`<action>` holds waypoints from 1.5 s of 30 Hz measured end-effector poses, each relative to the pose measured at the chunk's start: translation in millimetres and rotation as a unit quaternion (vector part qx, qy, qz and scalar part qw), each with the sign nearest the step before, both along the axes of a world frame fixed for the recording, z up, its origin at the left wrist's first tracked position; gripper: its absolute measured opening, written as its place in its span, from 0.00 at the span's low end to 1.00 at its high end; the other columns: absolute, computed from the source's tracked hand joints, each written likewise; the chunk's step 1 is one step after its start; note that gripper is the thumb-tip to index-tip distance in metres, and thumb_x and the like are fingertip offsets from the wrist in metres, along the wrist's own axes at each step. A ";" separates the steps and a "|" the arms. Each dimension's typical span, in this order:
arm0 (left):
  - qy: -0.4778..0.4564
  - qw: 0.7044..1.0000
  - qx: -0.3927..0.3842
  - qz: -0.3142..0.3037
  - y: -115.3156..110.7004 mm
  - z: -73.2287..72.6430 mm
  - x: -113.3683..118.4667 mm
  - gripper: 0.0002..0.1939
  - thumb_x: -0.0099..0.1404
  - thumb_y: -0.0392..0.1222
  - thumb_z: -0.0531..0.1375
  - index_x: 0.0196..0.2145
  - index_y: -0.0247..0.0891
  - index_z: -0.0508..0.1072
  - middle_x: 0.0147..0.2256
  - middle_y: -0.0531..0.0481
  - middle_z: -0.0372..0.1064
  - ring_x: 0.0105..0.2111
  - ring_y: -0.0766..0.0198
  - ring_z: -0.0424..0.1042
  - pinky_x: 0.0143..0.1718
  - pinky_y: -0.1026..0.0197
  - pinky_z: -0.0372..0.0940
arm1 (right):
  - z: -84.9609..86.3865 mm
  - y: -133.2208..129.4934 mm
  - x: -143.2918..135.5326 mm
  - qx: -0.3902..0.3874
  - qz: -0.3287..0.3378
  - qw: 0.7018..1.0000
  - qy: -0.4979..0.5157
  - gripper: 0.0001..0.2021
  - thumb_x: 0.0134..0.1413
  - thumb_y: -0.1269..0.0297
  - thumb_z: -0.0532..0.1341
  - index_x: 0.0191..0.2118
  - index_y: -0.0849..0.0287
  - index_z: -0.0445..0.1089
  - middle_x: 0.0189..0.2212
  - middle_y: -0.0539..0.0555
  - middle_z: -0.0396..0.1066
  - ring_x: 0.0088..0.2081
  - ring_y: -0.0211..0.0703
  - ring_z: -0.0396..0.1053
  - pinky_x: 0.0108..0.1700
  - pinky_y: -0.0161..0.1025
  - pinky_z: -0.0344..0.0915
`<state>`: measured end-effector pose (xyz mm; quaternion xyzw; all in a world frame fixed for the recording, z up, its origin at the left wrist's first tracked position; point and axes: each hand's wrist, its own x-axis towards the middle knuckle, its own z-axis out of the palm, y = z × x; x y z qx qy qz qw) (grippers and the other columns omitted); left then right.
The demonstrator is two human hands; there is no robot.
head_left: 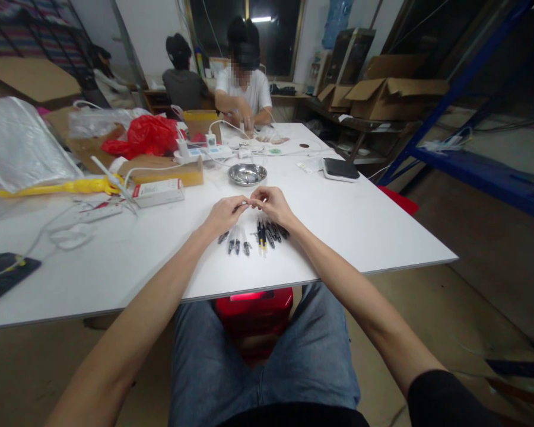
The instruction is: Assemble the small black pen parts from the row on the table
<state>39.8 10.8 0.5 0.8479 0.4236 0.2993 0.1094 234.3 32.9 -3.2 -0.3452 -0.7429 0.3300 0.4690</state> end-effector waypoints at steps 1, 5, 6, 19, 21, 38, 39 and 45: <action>0.006 1.000 0.000 0.005 -0.4 0.1 -0.2 0.16 0.74 0.47 0.52 0.45 0.40 0.78 0.38 0.47 0.78 0.36 0.59 0.73 0.38 0.60 0.62 | -0.6 0.4 0.0 -0.001 0.002 1.000 -0.001 0.22 0.52 0.44 0.69 0.29 0.62 0.72 0.24 0.53 0.72 0.27 0.38 0.68 0.32 0.35 0.64; 0.025 0.999 0.015 0.026 0.2 -2.2 -1.5 0.18 0.75 0.48 0.50 0.43 0.41 0.78 0.41 0.46 0.79 0.41 0.56 0.75 0.41 0.59 0.63 | -0.2 0.1 -0.1 -0.008 -0.003 1.000 -0.009 0.17 0.54 0.50 0.68 0.30 0.62 0.73 0.24 0.52 0.73 0.26 0.37 0.67 0.33 0.35 0.64; 0.025 0.999 0.017 0.034 0.8 -3.1 -1.7 0.18 0.75 0.48 0.50 0.43 0.41 0.78 0.42 0.46 0.80 0.42 0.56 0.76 0.42 0.59 0.63 | 0.4 -0.2 0.0 -0.008 -0.005 1.000 -0.010 0.15 0.54 0.53 0.67 0.31 0.62 0.74 0.24 0.52 0.73 0.26 0.37 0.67 0.33 0.35 0.64; 0.050 0.997 0.002 0.062 -0.6 -1.4 0.7 0.17 0.75 0.52 0.53 0.44 0.42 0.78 0.36 0.48 0.79 0.35 0.58 0.74 0.35 0.61 0.60 | 1.8 -2.0 -0.8 0.016 -0.034 0.998 -0.052 0.18 0.58 0.50 0.66 0.29 0.63 0.75 0.25 0.53 0.75 0.29 0.40 0.68 0.37 0.36 0.63; 0.063 0.996 0.011 0.070 -0.5 -1.9 1.0 0.18 0.76 0.52 0.51 0.45 0.43 0.78 0.33 0.49 0.78 0.34 0.57 0.74 0.34 0.61 0.58 | 3.2 -1.5 0.4 0.021 -0.035 0.997 -0.065 0.21 0.59 0.47 0.65 0.30 0.63 0.75 0.25 0.53 0.74 0.28 0.39 0.68 0.36 0.36 0.62; 0.046 0.994 -0.005 0.101 -1.2 0.3 -2.9 0.17 0.76 0.48 0.51 0.41 0.43 0.79 0.39 0.48 0.81 0.41 0.54 0.77 0.39 0.58 0.62 | 17.5 -9.1 20.6 0.034 -0.154 0.987 -0.022 0.12 0.64 0.56 0.61 0.39 0.61 0.76 0.27 0.53 0.75 0.29 0.41 0.69 0.36 0.38 0.64; 0.046 0.993 -0.005 0.105 -1.3 0.5 -3.6 0.17 0.76 0.48 0.51 0.43 0.44 0.79 0.39 0.47 0.81 0.41 0.53 0.78 0.39 0.58 0.62 | 18.4 -12.3 29.8 0.024 -0.151 0.988 -0.034 0.11 0.63 0.58 0.62 0.39 0.61 0.76 0.28 0.53 0.75 0.30 0.41 0.69 0.36 0.38 0.64; 0.075 0.993 0.005 0.086 -3.8 2.3 -2.9 0.17 0.77 0.48 0.47 0.50 0.46 0.75 0.36 0.49 0.79 0.38 0.53 0.78 0.36 0.59 0.60 | 18.4 -42.2 86.7 -0.027 -0.041 0.972 -0.230 0.13 0.56 0.62 0.68 0.46 0.60 0.78 0.43 0.58 0.75 0.40 0.45 0.70 0.46 0.43 0.67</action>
